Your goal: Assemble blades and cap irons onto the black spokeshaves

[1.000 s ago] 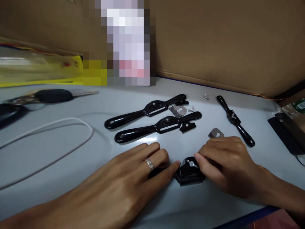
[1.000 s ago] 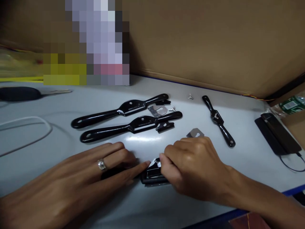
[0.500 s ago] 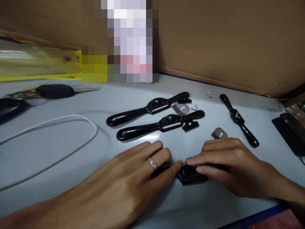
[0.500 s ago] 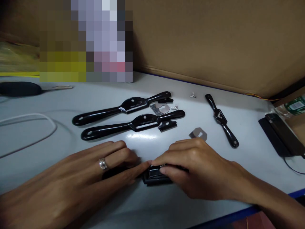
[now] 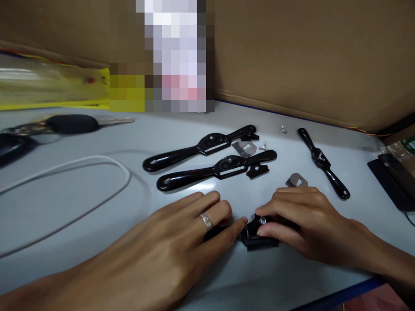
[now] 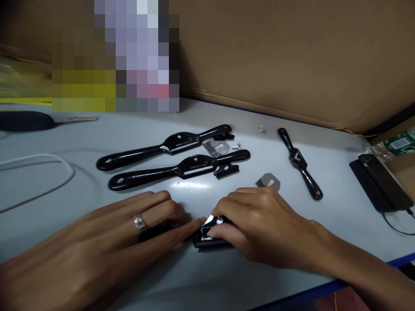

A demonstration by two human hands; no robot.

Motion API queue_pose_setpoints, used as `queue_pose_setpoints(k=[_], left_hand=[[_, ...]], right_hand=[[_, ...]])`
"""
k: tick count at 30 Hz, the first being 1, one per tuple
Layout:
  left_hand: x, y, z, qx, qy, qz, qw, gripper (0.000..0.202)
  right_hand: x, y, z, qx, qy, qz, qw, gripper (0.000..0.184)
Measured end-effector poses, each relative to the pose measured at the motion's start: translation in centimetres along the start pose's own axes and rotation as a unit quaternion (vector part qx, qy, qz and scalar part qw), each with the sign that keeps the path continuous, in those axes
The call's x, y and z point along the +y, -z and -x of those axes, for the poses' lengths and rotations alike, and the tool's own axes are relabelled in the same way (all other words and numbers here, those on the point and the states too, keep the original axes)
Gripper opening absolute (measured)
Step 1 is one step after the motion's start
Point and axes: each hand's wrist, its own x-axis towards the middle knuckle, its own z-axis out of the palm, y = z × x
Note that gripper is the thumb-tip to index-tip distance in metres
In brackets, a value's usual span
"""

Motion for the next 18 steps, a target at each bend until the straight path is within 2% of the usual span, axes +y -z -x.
queue_pose_setpoints(k=[4,8,11,15,18], left_hand=[[0.0,0.9,-3.2,0.022,-0.019,-0.007,1.0,0.034],[-0.1,1.5,-5.7,0.048,-0.051,-0.006,0.997,0.052],[-0.1,1.6,-6.0,0.054,-0.048,0.003,0.997,0.054],[-0.1,1.8,-5.7,0.04,-0.046,0.007,0.998,0.048],[-0.2,1.7,-5.6,0.037,-0.05,0.007,0.998,0.049]], right_hand=[[-0.2,-0.5,-0.1,0.022,0.009,0.052,0.998,0.036],[-0.5,-1.5,-0.4,0.054,0.01,0.112,0.992,0.052],[-0.8,-1.8,-0.5,0.055,0.016,0.09,0.994,0.061],[-0.9,-1.3,-0.3,0.056,0.032,-0.044,0.997,0.059],[-0.9,-0.9,-0.1,0.071,0.029,-0.01,0.997,0.055]])
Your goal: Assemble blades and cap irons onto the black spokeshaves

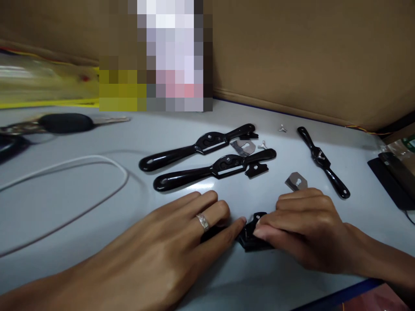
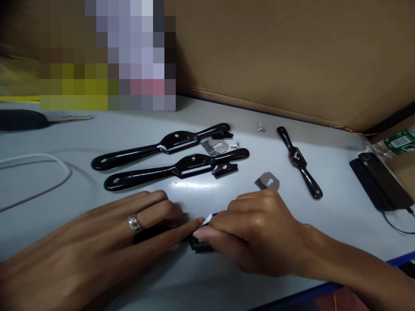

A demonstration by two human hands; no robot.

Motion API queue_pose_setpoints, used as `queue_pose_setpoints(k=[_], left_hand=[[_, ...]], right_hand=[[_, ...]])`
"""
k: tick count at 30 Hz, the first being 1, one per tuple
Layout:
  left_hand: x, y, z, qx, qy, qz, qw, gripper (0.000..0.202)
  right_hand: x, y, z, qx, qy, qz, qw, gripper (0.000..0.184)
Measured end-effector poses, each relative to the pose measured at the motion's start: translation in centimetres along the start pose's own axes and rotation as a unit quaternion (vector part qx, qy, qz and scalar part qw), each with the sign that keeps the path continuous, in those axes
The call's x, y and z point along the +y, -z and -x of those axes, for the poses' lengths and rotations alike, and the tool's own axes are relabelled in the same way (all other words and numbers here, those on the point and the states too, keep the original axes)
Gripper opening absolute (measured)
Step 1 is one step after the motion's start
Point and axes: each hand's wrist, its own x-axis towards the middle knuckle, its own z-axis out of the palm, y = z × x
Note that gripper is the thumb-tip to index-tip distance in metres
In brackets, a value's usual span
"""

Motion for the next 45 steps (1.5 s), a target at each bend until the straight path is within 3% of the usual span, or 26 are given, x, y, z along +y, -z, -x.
queue_pose_setpoints(k=[3,6,12,20,26,31,35,41,45], left_hand=[[-0.1,-0.2,0.2,-0.002,-0.001,0.001,1.0,0.056],[0.0,-0.2,0.4,0.0,0.0,-0.002,1.0,0.056],[0.0,0.0,0.7,-0.003,0.002,0.007,1.0,0.061],[-0.1,-0.2,0.9,0.0,0.005,0.002,1.0,0.059],[-0.1,-0.2,1.3,0.008,0.003,0.004,1.0,0.059],[-0.3,-0.4,1.4,0.005,0.012,0.0,1.0,0.063],[-0.1,-0.3,1.2,0.007,0.008,0.001,1.0,0.062],[0.0,0.7,-0.3,-0.009,-0.007,-0.045,0.999,0.049],[-0.3,0.7,-0.5,-0.012,-0.01,-0.059,0.998,0.055]], right_hand=[[-0.3,0.2,0.1,-0.005,-0.013,0.111,0.994,0.058],[-0.5,0.2,0.2,-0.011,-0.015,0.149,0.989,0.058],[-0.3,-0.1,0.7,-0.011,0.025,0.098,0.995,0.058],[0.1,-0.2,0.5,-0.001,0.003,0.138,0.99,0.057],[-0.2,0.0,0.8,-0.017,0.039,0.094,0.995,0.056],[-0.2,-0.1,1.0,-0.005,0.017,0.163,0.986,0.054],[-0.3,0.0,1.0,-0.016,0.034,0.109,0.993,0.053],[0.5,0.8,-0.3,0.015,-0.038,0.08,0.996,0.053],[1.5,0.5,-0.5,0.007,-0.053,0.06,0.997,0.057]])
